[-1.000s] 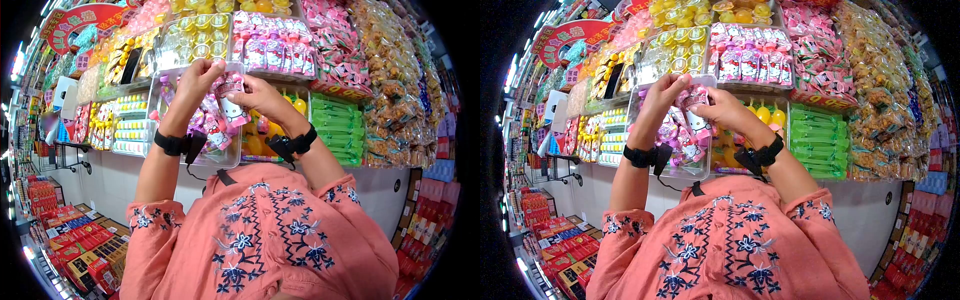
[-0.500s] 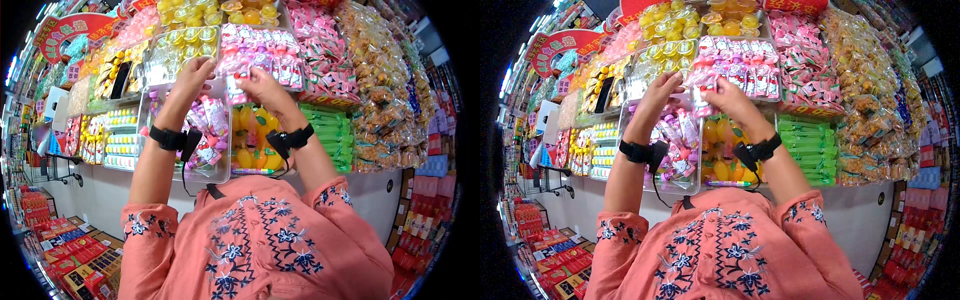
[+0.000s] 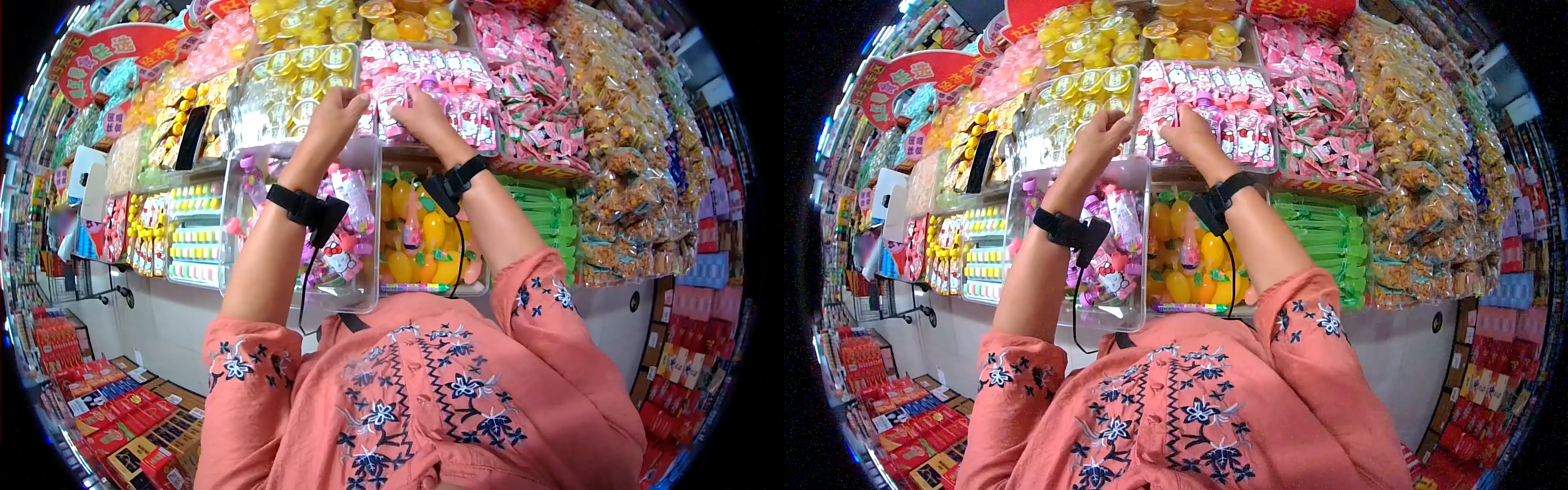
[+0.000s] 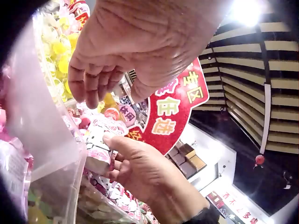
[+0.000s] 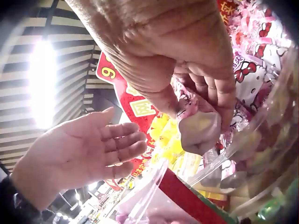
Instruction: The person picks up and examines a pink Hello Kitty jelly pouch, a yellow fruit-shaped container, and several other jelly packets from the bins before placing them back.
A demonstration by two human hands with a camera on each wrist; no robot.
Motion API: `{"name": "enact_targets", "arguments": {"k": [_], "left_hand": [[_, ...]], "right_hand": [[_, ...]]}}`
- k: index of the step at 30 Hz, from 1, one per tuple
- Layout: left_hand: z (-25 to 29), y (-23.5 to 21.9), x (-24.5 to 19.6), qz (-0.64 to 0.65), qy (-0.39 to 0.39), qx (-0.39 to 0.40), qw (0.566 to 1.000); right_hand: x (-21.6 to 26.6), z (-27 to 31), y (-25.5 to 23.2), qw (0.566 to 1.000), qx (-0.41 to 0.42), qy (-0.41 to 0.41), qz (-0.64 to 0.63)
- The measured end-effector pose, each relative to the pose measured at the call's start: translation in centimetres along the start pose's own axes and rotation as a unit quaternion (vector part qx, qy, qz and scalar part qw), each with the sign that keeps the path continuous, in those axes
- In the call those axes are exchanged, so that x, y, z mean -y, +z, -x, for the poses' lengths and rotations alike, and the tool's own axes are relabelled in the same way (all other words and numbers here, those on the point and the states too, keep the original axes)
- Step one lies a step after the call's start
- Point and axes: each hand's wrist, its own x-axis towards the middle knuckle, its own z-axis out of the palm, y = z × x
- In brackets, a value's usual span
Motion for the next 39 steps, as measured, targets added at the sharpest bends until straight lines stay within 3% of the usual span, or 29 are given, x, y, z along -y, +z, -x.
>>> {"name": "enact_targets", "arguments": {"k": [1,2,5,10,19,22,25,28,34,37,39], "left_hand": [[-0.2,0.1,0.2,-0.007,0.000,0.000,1.000],[-0.3,0.2,0.4,-0.009,0.002,0.001,1.000],[-1.1,0.9,1.9,-0.015,0.012,0.001,1.000],[-2.0,2.4,3.4,-0.048,0.049,-0.030,0.997],[-1.7,3.0,2.3,-0.113,0.041,0.029,0.992],[-1.8,3.2,2.5,-0.154,0.030,0.046,0.987],[-2.0,3.5,2.9,-0.161,0.053,0.072,0.983],[-2.1,3.5,3.0,-0.163,0.071,0.086,0.980],[-1.2,2.5,1.2,-0.107,-0.002,0.089,0.990],[-1.7,2.5,2.0,-0.126,0.024,0.084,0.988],[-1.9,2.4,2.5,-0.147,0.035,0.084,0.985]], "right_hand": [[-0.5,-0.3,0.4,1.000,-0.016,-0.020,0.019],[-1.0,-1.1,0.3,0.998,0.049,0.016,0.027],[-0.2,-0.8,0.7,0.997,0.038,0.059,0.007],[0.1,-1.0,1.5,0.998,0.028,0.061,0.021],[-0.2,-0.8,2.3,0.990,-0.028,-0.039,0.129],[-1.0,-1.0,2.4,0.991,-0.040,-0.045,0.123],[-1.2,-0.9,2.0,0.992,0.001,0.010,0.127],[-2.1,-1.3,2.0,0.995,0.003,0.009,0.096],[-1.6,-0.7,1.7,0.999,0.007,0.035,0.012],[-0.4,-0.2,1.1,0.996,0.018,0.085,-0.016],[-0.6,-0.2,1.4,0.987,0.020,0.109,-0.113]]}}
